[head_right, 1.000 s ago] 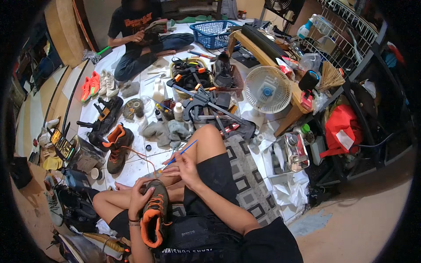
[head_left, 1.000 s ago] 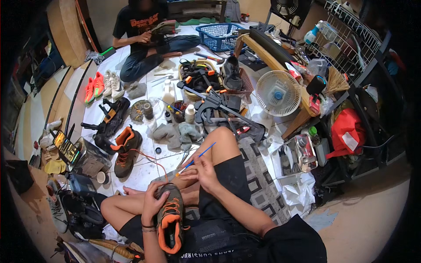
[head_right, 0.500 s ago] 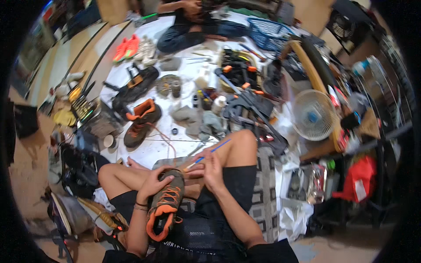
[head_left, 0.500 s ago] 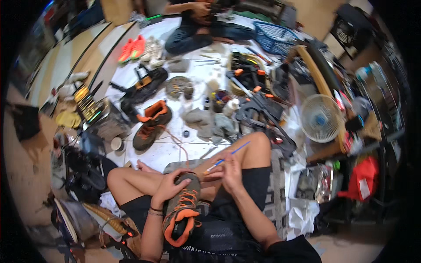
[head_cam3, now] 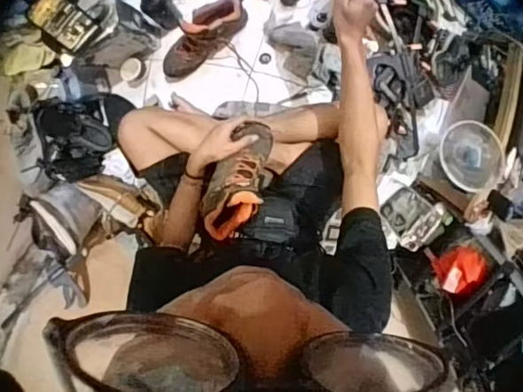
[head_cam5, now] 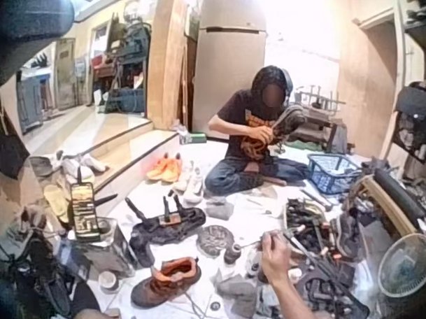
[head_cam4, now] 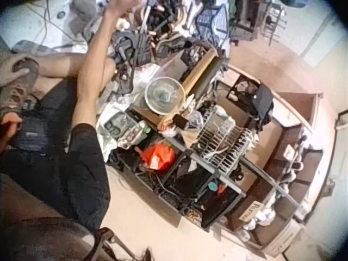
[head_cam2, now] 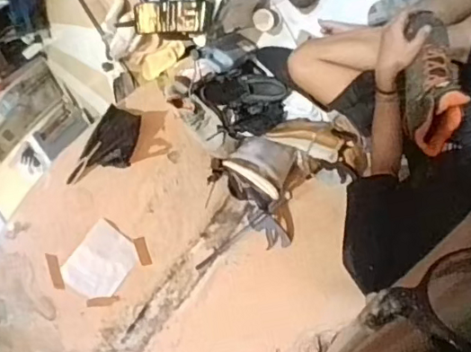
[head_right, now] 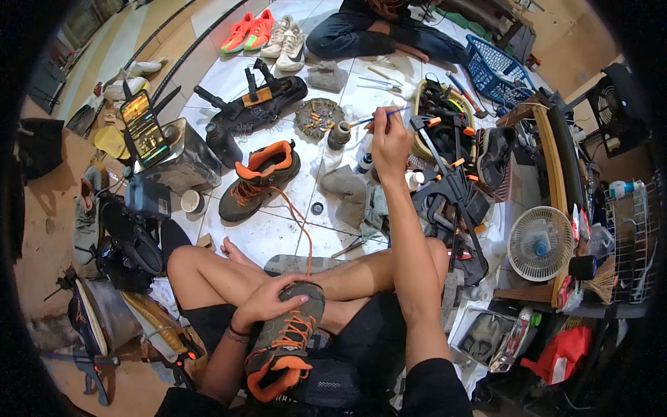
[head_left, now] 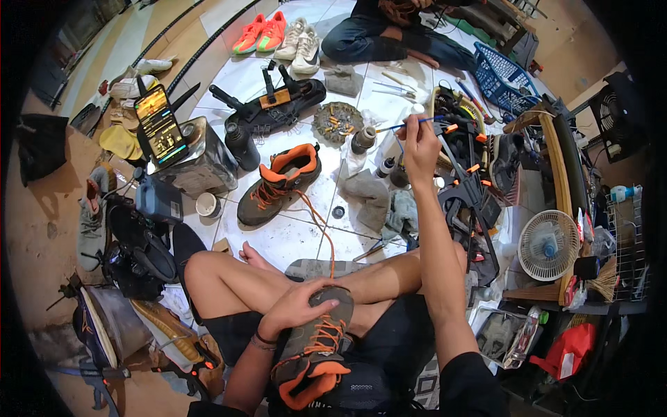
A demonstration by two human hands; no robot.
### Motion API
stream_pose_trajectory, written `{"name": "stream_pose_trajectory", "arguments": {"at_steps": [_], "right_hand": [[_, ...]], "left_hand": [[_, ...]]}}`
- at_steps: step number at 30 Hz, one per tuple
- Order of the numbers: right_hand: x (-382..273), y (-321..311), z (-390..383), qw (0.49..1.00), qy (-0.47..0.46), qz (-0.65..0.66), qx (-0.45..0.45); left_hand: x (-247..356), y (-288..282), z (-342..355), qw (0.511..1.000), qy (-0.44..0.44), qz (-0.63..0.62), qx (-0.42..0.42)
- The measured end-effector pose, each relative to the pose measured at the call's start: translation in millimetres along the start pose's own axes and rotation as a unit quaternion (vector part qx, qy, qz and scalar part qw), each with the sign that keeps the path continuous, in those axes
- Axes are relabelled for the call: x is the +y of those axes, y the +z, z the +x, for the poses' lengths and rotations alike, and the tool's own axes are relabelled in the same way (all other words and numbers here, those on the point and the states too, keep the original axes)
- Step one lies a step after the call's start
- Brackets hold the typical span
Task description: Applying adhesive and cleaning the sole of a hiking boot for repair.
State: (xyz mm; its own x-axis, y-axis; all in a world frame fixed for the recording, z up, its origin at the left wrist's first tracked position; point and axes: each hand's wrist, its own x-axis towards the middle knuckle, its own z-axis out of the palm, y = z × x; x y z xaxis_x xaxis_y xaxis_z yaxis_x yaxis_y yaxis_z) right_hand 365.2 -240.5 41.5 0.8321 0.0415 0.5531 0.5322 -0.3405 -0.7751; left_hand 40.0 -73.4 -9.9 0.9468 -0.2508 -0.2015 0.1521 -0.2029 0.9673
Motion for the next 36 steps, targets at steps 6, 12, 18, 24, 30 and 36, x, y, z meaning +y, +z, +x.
{"name": "stream_pose_trajectory", "arguments": {"at_steps": [6,12,18,24,30,36], "right_hand": [[18,44,1,0.999,-0.002,-0.040,-0.032],[75,31,3,0.978,-0.101,-0.102,-0.148],[42,67,-3,0.961,0.087,-0.142,-0.222],[42,36,7,0.963,0.045,-0.178,-0.197],[49,65,-2,0.969,0.046,-0.133,-0.201],[69,-32,38,0.915,-0.270,-0.296,-0.053]], "left_hand": [[5,-16,3,0.999,-0.022,0.008,-0.037],[4,-7,25,0.998,0.030,0.010,-0.052],[0,-10,7,0.999,-0.026,0.016,-0.014],[14,-6,15,0.999,-0.028,-0.002,-0.046],[20,-11,0,0.996,-0.082,0.012,-0.031],[-2,-3,9,0.996,-0.025,-0.060,-0.057]]}}
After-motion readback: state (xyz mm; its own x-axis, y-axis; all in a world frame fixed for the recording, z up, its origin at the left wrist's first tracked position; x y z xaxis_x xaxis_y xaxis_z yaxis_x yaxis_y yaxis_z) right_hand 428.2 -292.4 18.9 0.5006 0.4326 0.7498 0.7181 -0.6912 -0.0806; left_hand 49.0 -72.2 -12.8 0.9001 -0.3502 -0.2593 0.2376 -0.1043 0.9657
